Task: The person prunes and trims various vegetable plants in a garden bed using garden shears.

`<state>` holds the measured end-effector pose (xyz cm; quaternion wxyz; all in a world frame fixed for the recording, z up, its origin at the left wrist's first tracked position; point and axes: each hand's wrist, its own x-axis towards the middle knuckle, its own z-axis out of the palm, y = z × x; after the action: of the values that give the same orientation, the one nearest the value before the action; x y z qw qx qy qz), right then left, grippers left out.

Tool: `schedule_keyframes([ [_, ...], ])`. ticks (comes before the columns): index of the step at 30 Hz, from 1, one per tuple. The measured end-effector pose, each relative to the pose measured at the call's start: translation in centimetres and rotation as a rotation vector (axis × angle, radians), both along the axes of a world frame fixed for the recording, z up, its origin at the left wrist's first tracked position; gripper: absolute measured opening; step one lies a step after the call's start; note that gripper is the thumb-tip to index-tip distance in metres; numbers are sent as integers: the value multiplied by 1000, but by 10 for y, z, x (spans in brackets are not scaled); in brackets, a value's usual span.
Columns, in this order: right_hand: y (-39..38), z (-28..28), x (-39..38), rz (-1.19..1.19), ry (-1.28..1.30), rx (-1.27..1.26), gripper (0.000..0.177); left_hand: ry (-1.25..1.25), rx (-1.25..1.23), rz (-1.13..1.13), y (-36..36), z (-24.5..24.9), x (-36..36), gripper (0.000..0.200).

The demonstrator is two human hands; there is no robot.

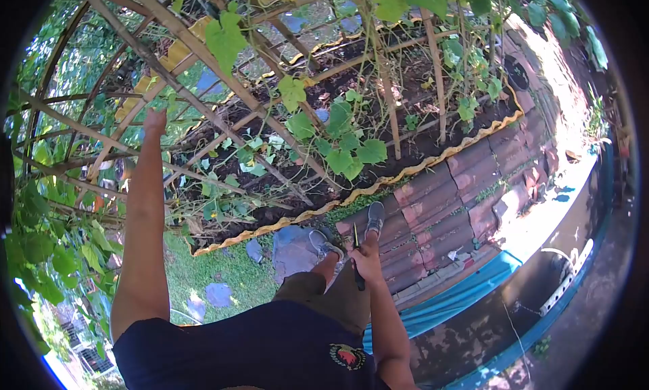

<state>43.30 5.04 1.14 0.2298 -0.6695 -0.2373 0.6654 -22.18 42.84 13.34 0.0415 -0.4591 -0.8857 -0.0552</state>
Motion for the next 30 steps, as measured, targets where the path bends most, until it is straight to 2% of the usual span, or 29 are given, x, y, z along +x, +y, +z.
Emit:
schedule_keyframes([
  [1, 0, -4, 1, 1, -8, 3, 12, 31, -31, -22, 2, -16, -11, 53],
  [2, 1, -8, 2, 6, -14, 4, 12, 197, -109, -96, 7, -43, -33, 53],
  [4, 7, -17, 3, 28, -50, 35, 12, 48, 131, -42, -38, 5, 69, 45],
  [6, 22, -34, 1, 10, 20, 80, 16, -27, 498, -196, -82, 8, 140, 33],
  [7, 32, -46, -1, -18, 102, 110, 20, -159, 537, -240, -103, 15, 188, 24],
  [8, 43, -54, -1, -42, 182, 136, 24, -233, 561, -374, -121, 3, 220, 23],
  [9, 65, -39, -1, 9, 155, 158, 26, -314, 526, -481, -139, -8, 256, 23],
  [11, 123, 0, -4, 100, 155, 230, 28, -400, 349, -823, -155, -8, 328, 37],
  [13, 175, 4, -14, 160, 166, 378, 29, -354, 177, -859, -148, -7, 384, 48],
  [14, 199, 1, -21, 184, 150, 471, 30, -336, 174, -815, -139, -5, 403, 52],
  [15, 223, 24, -25, 257, -32, 534, 34, -320, 172, -772, -124, -5, 420, 56],
  [16, 245, 57, -27, 330, -215, 591, 37, -305, 167, -729, -111, -5, 429, 60],
  [18, 279, 79, -37, 367, -327, 651, 46, -276, 142, -666, -89, -20, 435, 67],
  [20, 300, 63, -52, 344, -617, 854, 51, -336, 23, -574, -76, -18, 442, 77],
  [21, 311, 56, -59, 325, -765, 957, 53, -336, 52, -586, -73, -18, 442, 77],
  [24, 337, 49, -73, 335, -839, 949, 62, -351, 97, -586, -77, -13, 443, 75],
  [30, 353, 36, -99, 266, -822, 1032, 64, -271, 198, -674, -83, -21, 436, 70],
])
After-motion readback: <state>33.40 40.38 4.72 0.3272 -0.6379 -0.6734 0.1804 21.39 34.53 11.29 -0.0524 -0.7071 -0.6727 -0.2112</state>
